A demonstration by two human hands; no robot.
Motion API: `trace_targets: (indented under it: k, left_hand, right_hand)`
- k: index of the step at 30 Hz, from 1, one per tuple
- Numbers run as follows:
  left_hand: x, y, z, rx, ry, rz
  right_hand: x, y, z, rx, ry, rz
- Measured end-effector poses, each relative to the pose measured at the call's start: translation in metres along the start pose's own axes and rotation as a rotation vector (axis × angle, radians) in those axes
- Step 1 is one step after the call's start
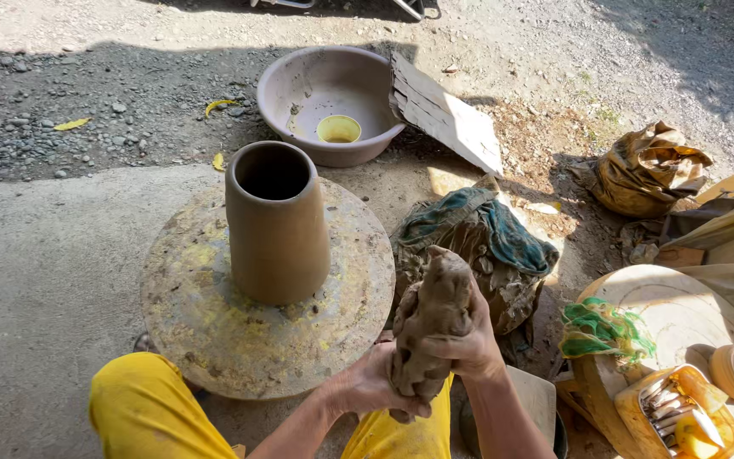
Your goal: The person kneads a lump of clay by hand and then attaches it to the top rim of a cylindrical ceramic vessel sitting on a pottery wheel.
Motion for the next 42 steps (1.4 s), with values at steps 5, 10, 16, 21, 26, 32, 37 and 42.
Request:
trace_targets:
  k: [5,10,16,21,26,32,37,42]
  left_hand:
    - [-0.036,0.013,-0.035,-0.256,0.316,0.157]
    - [-0.063,0.029,-0.07,0.01,0.599,0.181]
    - [-0.113,0.036,-0.085,-0.112,0.383,0.262]
    - [-0.111,0.02,-0.094,-0.289,0.148,0.29]
    - [-0.104,0.001,-0.087,-0.155,0.472,0.125]
    - [-0.1,0.023,-0.082,-0.081,0.522,0.163]
    - [-0.106,0.051,-0.096,-0.492,0.231,0.331]
    - [-0.092,0.054,-0.091,-0.467,0.31,0.419]
  right_hand:
    - [0.001,0.001,0.017,-0.194,0.272,-0.301]
    - [0.025,0.007,0.066,0.001,0.338,-0.297]
    - [0.037,0.018,0.105,-0.041,-0.015,-0.112]
    - [0.03,0.034,0.13,0.003,-0.245,0.031]
    - [0.036,-0.01,0.151,-0.201,-0.295,-0.124]
    - [0.029,0.014,0.116,-0.615,-0.109,-0.159]
    - [0.023,0.021,0.123,-0.268,-0.431,-0.08]
    - [0.051,0.009,0.135,-0.192,-0.371,-0.039]
Point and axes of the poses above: each hand's wrist, its own x-axis towards the middle knuckle, its own z-axis out of the palm, y = z × x, the point moved 6 cm from there along x, towards the middle knuckle, and after that the axes turned 3 degrees about -z, right-handed, at the moved point
